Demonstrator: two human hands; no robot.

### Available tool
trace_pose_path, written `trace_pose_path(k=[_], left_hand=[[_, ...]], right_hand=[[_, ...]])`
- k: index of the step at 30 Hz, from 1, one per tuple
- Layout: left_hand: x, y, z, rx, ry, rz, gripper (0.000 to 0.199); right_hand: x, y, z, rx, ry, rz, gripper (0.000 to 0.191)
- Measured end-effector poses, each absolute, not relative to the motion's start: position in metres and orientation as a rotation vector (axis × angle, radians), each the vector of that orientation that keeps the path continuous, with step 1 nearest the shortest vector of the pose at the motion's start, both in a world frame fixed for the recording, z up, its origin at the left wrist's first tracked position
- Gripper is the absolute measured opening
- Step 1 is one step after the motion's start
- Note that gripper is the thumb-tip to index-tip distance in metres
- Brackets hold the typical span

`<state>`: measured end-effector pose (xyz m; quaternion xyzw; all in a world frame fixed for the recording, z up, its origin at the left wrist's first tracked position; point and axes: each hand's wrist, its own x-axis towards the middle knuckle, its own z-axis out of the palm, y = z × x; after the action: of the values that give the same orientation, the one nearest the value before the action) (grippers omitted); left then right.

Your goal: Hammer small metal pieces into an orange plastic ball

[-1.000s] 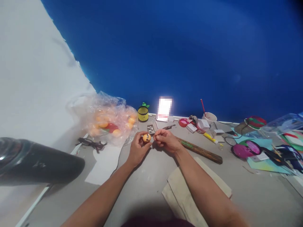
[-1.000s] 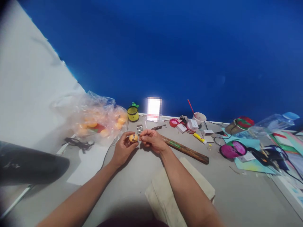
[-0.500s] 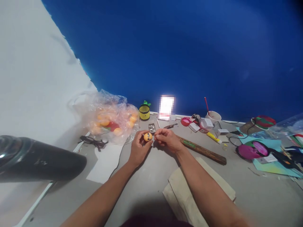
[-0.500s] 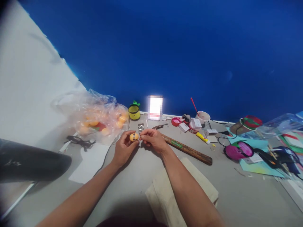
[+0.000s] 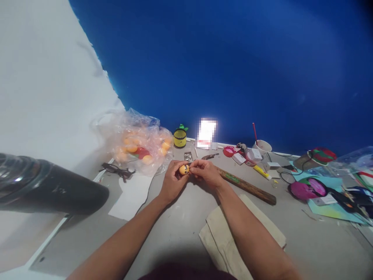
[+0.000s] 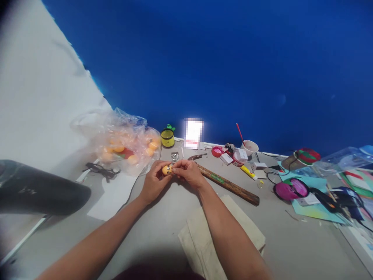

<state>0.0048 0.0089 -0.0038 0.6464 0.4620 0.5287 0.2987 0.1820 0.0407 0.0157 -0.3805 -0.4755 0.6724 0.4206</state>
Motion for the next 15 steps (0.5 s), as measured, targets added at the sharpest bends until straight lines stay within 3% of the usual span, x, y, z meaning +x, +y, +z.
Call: trace_pose_path(k=[15], left_hand=[[0.0025, 0.0108, -0.0068, 1.702, 1.215, 1.389, 0.03]], right_hand=[[0.1829, 0.0412, 0.0152, -0.96, -1.205, 1.71, 0.035]])
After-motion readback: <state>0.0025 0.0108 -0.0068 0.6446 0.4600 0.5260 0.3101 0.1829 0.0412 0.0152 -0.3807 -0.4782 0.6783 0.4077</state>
